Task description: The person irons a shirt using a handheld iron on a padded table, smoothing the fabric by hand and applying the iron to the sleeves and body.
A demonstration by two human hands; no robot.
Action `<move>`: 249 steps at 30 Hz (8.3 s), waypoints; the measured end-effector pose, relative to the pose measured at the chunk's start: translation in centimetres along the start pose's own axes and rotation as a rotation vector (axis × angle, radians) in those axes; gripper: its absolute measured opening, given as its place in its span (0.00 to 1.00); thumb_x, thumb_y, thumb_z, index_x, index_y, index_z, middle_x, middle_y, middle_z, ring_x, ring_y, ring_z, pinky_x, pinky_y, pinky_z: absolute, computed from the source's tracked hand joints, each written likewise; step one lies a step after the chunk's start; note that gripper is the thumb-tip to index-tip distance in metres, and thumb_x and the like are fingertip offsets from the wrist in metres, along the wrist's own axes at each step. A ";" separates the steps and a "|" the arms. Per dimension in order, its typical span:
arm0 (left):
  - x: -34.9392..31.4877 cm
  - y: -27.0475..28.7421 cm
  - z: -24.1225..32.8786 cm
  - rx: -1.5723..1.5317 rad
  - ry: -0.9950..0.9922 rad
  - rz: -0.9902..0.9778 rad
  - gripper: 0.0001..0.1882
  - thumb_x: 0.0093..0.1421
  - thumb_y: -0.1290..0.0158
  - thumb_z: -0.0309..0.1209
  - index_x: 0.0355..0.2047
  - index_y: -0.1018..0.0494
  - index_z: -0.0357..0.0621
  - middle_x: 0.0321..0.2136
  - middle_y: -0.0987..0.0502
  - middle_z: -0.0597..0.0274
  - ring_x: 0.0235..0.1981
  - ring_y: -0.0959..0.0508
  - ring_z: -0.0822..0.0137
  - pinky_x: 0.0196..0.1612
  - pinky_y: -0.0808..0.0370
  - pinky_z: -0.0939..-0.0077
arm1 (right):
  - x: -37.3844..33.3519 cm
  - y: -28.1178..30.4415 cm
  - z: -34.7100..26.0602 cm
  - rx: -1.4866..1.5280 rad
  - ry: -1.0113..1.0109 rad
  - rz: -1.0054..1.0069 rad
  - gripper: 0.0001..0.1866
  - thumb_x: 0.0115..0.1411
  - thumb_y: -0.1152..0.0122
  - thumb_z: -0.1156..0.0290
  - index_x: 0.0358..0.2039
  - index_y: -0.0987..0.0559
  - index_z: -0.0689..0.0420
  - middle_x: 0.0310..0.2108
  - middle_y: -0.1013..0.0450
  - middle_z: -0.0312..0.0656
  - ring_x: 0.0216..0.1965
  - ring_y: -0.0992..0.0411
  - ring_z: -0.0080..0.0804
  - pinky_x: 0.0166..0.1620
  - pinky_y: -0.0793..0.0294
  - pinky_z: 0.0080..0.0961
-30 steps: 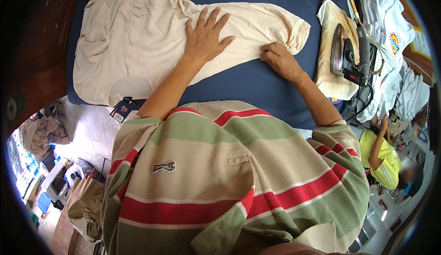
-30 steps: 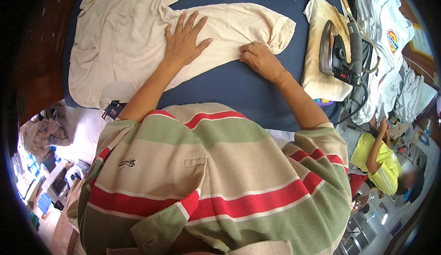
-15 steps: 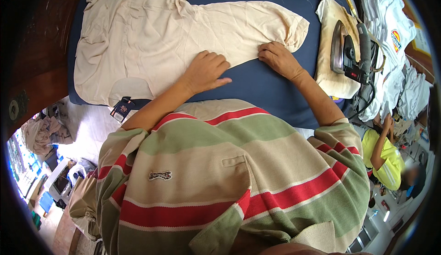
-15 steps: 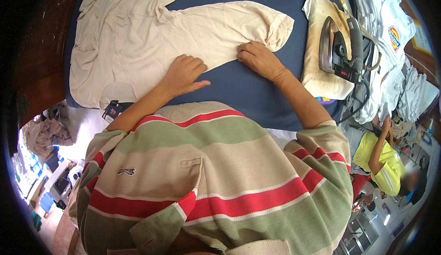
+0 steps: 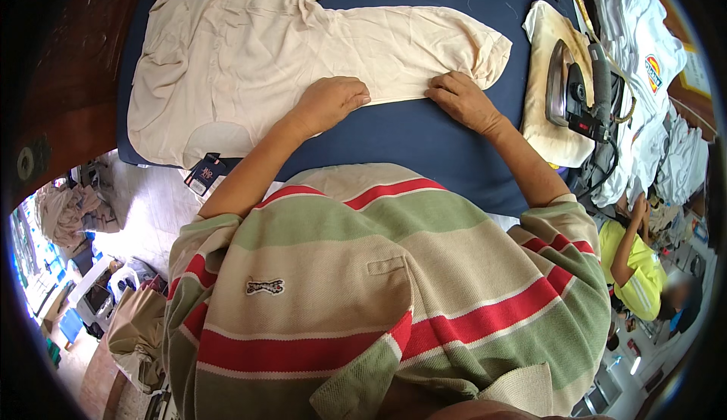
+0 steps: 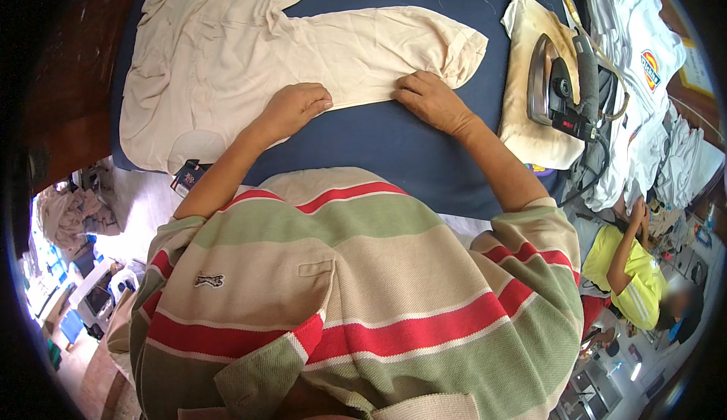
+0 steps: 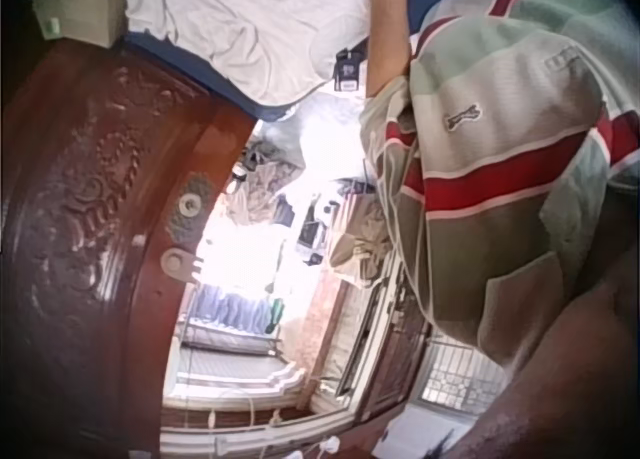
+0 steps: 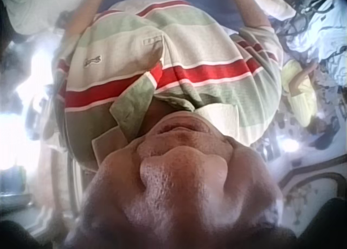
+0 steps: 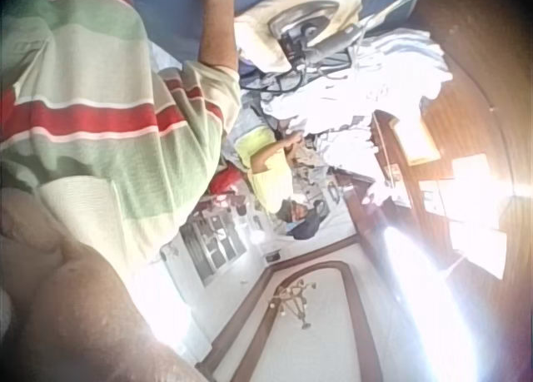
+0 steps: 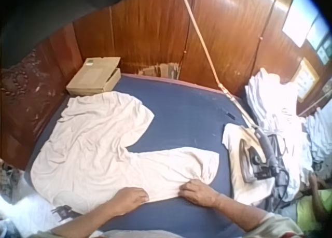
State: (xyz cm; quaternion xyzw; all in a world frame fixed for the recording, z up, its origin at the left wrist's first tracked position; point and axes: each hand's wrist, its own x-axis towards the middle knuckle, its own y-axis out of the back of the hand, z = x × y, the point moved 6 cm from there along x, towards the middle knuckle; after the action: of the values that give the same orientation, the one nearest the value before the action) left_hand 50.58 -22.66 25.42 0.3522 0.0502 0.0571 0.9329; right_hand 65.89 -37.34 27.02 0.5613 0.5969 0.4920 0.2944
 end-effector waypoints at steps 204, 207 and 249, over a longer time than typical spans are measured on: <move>-15.8 0.1 1.4 -0.281 0.543 0.992 0.18 0.57 0.50 0.28 0.50 0.30 0.42 0.24 0.33 0.67 0.27 0.33 0.71 0.33 0.34 0.80 | 20.1 6.1 4.4 -0.101 -0.204 -0.270 0.31 0.52 0.45 0.42 0.44 0.24 0.56 0.27 0.24 0.53 0.31 0.25 0.50 0.37 0.26 0.38; -8.3 0.4 5.4 0.251 0.039 0.601 0.22 0.51 0.45 0.32 0.49 0.30 0.45 0.33 0.28 0.60 0.36 0.27 0.64 0.41 0.31 0.69 | 19.9 6.5 4.2 -0.083 -0.181 -0.295 0.31 0.52 0.44 0.42 0.44 0.24 0.57 0.27 0.24 0.53 0.31 0.24 0.50 0.37 0.26 0.37; 0.7 10.5 -7.3 0.420 0.167 0.750 0.11 0.58 0.51 0.31 0.42 0.27 0.52 0.50 0.30 0.67 0.53 0.33 0.64 0.53 0.39 0.64 | 20.2 4.9 -2.2 0.059 -0.024 -0.481 0.22 0.49 0.39 0.50 0.33 0.25 0.57 0.22 0.26 0.51 0.28 0.26 0.50 0.32 0.28 0.42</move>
State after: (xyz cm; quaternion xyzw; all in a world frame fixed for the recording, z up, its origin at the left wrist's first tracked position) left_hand 49.52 -10.03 26.91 0.5221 0.0048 0.4089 0.7485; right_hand 61.84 -19.08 36.31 0.4172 0.7238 0.3834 0.3938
